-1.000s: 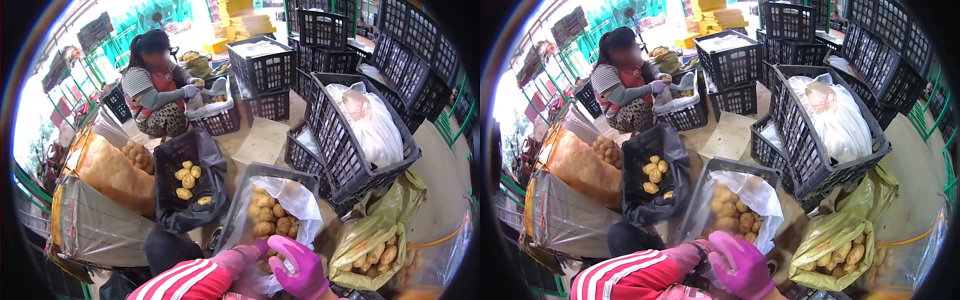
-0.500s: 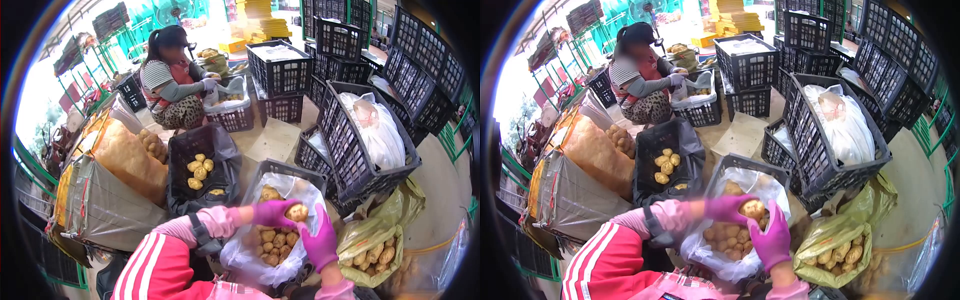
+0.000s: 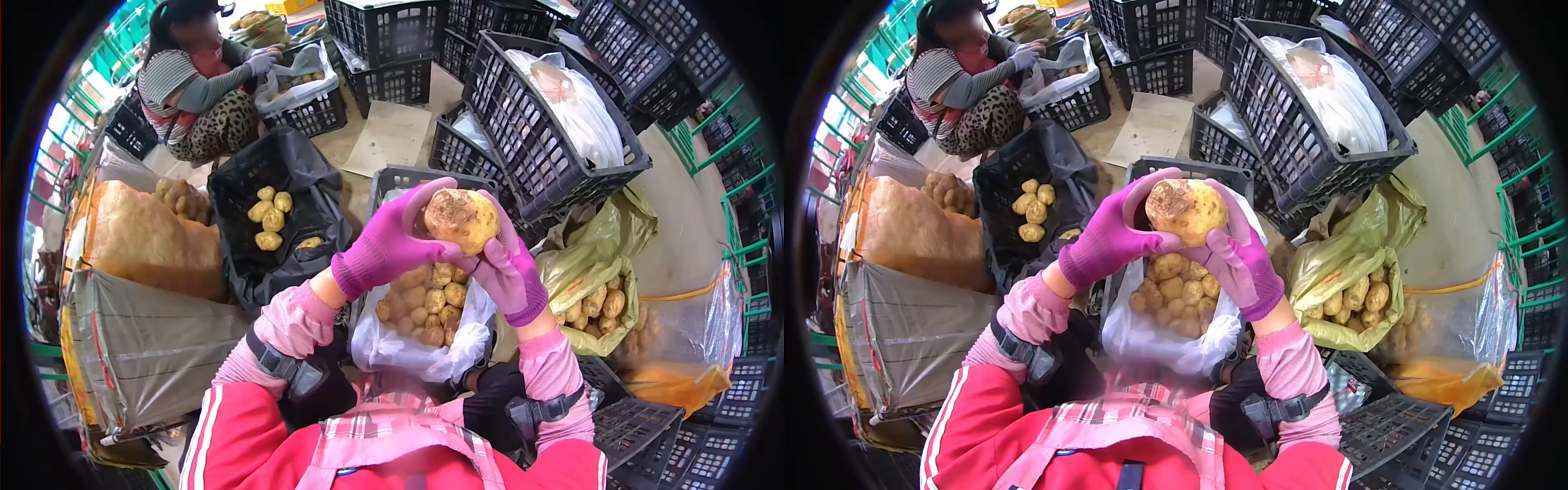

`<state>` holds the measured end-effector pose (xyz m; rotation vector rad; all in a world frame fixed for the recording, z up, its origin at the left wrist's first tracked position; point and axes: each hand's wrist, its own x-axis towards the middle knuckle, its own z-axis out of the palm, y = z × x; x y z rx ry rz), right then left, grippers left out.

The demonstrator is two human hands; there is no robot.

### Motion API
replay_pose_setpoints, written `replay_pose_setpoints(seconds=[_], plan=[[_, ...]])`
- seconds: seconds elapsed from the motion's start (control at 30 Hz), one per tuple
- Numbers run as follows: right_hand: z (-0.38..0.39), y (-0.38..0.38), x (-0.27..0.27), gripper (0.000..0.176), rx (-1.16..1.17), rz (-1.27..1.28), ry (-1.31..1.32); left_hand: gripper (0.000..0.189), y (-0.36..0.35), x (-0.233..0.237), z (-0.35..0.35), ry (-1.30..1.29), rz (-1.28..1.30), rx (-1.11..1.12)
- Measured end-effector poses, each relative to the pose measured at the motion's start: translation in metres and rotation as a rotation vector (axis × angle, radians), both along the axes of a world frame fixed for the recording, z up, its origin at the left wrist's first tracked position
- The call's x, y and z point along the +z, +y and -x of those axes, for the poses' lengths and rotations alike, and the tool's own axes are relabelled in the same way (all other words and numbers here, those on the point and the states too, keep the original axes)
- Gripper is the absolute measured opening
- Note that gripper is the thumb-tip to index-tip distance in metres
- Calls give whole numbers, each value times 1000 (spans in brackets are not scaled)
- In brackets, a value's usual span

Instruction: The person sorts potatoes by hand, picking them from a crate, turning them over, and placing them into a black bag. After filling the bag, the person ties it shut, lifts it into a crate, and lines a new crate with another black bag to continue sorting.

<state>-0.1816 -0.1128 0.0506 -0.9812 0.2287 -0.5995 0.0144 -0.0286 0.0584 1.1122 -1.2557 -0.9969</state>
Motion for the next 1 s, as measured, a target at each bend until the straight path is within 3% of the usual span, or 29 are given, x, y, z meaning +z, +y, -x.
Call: replay_pose_setpoints(seconds=[0.13, 0.23, 0.27, 0.37, 0.43, 0.53, 0.6, 0.67, 0.7, 0.8, 0.87, 0.9, 1.0], plan=[[-10, -2, 0, 73, 33, -59, 22, 66, 8, 3, 5, 104, -71, 69], [-14, -7, -5, 76, -21, 78, 191, 44, 0, 4, 4, -93, -124, 242], [-15, -6, -5, 77, -34, 186, 248, 44, -1, 12, 5, -87, -244, 254], [-16, 2, -8, 75, -212, 358, 309, 43, -10, -17, -9, -197, -51, 183], [-18, 4, -11, 67, -228, 390, 399, 44, -8, -35, -10, -115, -86, 189], [-24, 1, -17, 54, -321, 730, 478, 57, -9, -84, -16, -829, 566, 277], [-27, -12, -29, 56, -166, 420, 388, 68, 16, -46, 5, 318, -178, 139], [-39, -5, -32, 60, -136, 339, 232, 67, 41, -30, 6, 113, -148, 352], [-46, 6, -18, 53, -125, 271, 290, 65, 59, -14, 10, 156, -116, 467], [-55, -3, -46, 43, -128, 665, 553, 63, 102, 38, -14, -2, 240, 694], [-61, -7, -75, 35, -180, 1013, 477, 62, 154, 109, -48, -473, 483, 941], [-61, -9, -85, 34, -147, 985, 499, 60, 176, 142, -63, -397, 513, 1012], [-61, -12, -95, 32, -143, 967, 508, 58, 252, 226, -135, -1051, 729, 1577]])
